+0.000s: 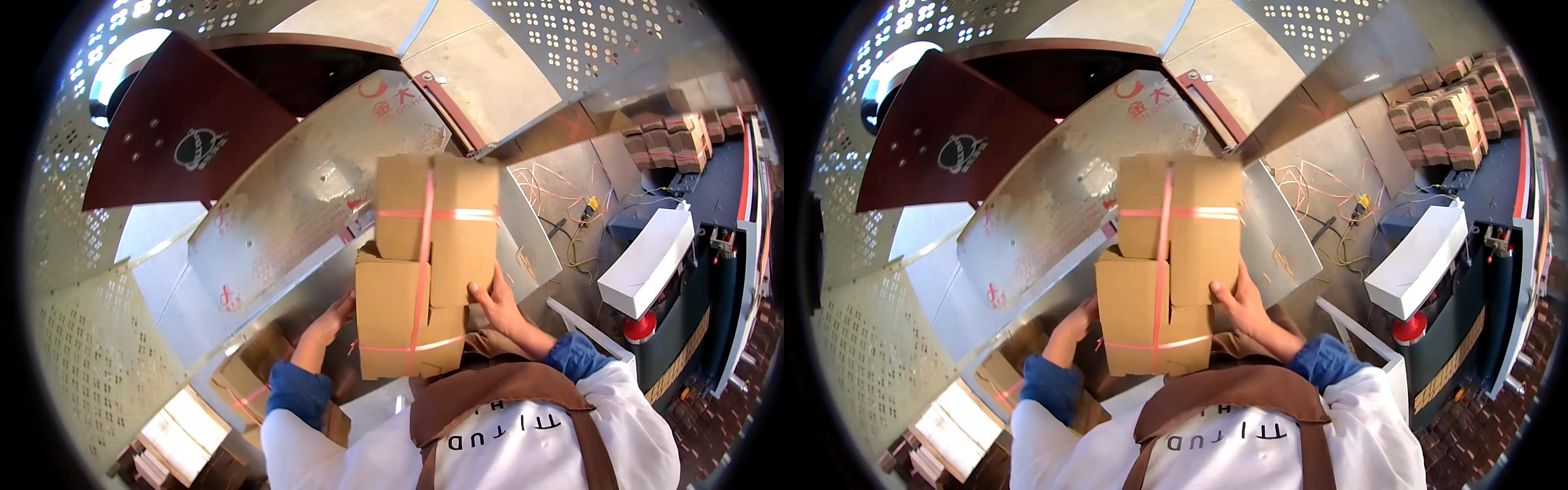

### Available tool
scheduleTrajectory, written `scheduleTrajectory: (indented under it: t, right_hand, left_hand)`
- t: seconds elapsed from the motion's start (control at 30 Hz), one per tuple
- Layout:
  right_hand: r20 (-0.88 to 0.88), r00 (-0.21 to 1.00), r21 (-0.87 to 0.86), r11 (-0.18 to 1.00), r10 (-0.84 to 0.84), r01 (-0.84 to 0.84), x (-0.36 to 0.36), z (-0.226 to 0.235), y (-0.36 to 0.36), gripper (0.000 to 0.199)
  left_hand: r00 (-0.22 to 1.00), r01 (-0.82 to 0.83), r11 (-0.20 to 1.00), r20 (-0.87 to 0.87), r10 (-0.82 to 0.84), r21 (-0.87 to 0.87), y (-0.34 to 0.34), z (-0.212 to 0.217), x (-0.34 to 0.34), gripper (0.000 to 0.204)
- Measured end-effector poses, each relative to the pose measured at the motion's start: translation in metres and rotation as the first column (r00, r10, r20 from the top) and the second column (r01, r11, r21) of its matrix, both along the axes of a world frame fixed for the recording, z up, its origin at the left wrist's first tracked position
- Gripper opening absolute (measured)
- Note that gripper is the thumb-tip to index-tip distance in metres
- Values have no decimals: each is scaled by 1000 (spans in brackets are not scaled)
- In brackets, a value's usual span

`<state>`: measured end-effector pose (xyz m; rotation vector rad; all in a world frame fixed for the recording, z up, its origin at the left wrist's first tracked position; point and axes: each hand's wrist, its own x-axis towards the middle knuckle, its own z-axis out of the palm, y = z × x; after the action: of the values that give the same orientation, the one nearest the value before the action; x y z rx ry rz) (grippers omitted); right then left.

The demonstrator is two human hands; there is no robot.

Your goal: The person collects stacks of flat corrugated cardboard pieces from a conveyor belt, carries them to a strapping machine, and secures them with pink plastic straps. The person then moves the finished bundles to a large stack of similar packages in the warehouse.

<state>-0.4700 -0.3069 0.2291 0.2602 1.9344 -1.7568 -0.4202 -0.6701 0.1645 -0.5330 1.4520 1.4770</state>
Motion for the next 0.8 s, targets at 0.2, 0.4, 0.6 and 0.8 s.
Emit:
scheduleTrajectory:
  t: [0.2,0.4,0.6,0.8]
  right_hand:
    - [-264,942,90,977,209,-191,-32,-27,5,78]
    - [-12,987,-57,985,161,-162,-75,-30,33,65]
    - [-122,977,55,984,175,-169,-138,-31,90,54]
    - [-316,940,72,991,130,-113,-135,-36,95,57]
  left_hand:
    - [691,-705,700,-114,714,111,79,79,23,67]
    - [635,-720,665,-201,746,195,130,56,-1,62]
    - [618,-694,619,-136,774,369,210,29,-47,71]
    - [595,-677,704,-403,695,214,221,55,-40,81]
